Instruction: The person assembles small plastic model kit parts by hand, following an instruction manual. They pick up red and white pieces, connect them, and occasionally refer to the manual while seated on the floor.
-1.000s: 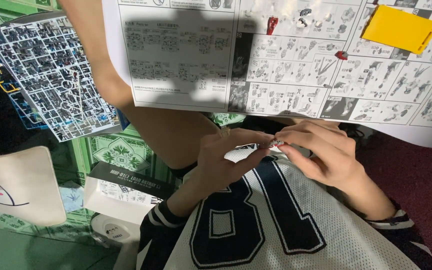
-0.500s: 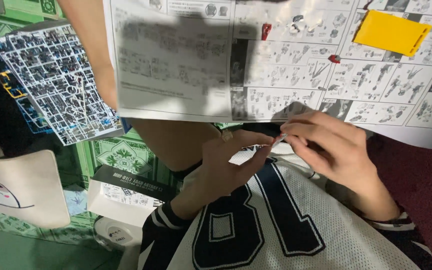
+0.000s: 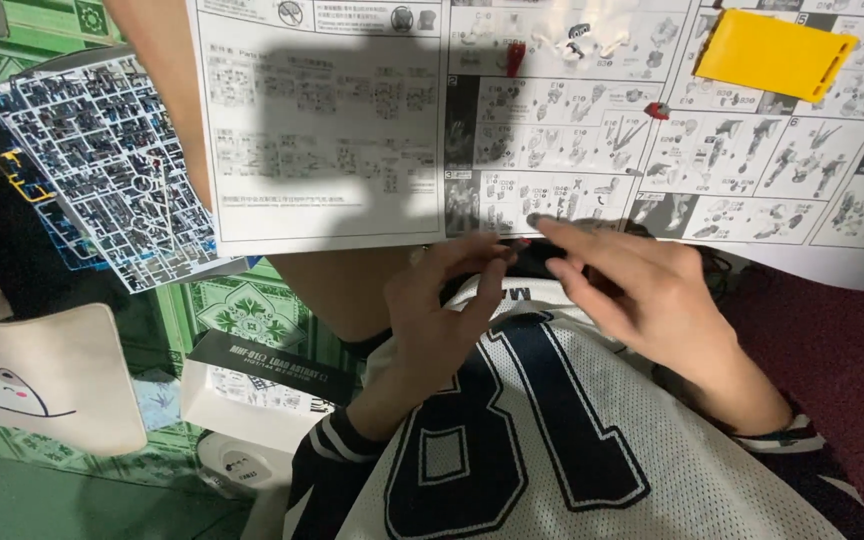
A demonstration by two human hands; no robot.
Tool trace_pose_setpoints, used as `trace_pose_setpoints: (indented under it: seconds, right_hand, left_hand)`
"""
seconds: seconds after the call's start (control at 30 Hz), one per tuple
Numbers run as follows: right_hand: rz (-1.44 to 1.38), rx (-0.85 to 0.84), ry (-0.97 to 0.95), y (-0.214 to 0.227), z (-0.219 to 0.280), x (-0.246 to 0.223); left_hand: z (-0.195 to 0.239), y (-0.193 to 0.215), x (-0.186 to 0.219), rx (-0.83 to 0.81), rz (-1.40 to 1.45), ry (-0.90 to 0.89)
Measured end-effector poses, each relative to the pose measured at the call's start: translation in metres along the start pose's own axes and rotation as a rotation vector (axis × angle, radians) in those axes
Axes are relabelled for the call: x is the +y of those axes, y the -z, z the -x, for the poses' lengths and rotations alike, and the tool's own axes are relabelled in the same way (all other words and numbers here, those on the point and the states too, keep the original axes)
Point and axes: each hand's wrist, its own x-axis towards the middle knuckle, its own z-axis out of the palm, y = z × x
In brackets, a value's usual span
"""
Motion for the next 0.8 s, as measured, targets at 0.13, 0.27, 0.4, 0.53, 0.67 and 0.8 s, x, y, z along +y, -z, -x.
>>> trace_pose_setpoints:
  seconds: [0.13,0.27,0.4,0.53,0.67,0.8]
  right_hand:
    - [0.015,-0.046,0.011,-0.002,-0.001,0.0]
    - [0.016,-0.05,0.008,-0.006,0.004,0.006]
    - [0.025,-0.04,0.023,-0.002,0.0,0.0]
    - [-0.01,-0.022,0.015,0.001,-0.001,-0.003]
    - [-0.038,-0.042,-0.031,0.01,-0.001,-0.009]
    - [-0.052,-0.034,-0.039,0.013,0.002,-0.005]
  left_hand:
    - [-0.001,0.0,0.0,0.091,-0.154,-0.047]
    - [0.006,0.001,-0.008,0.141,-0.182,-0.065]
    - [0.004,-0.003,-0.004,0.153,-0.228,-0.117]
    - [-0.001,-0.001,-0.007,0.098,-0.404,-0.319]
    - [0.005,-0.006,-0.003,0.037,-0.245,-0.248]
    - [0.006,-0.012,-0.004,0.02,-0.176,-0.224]
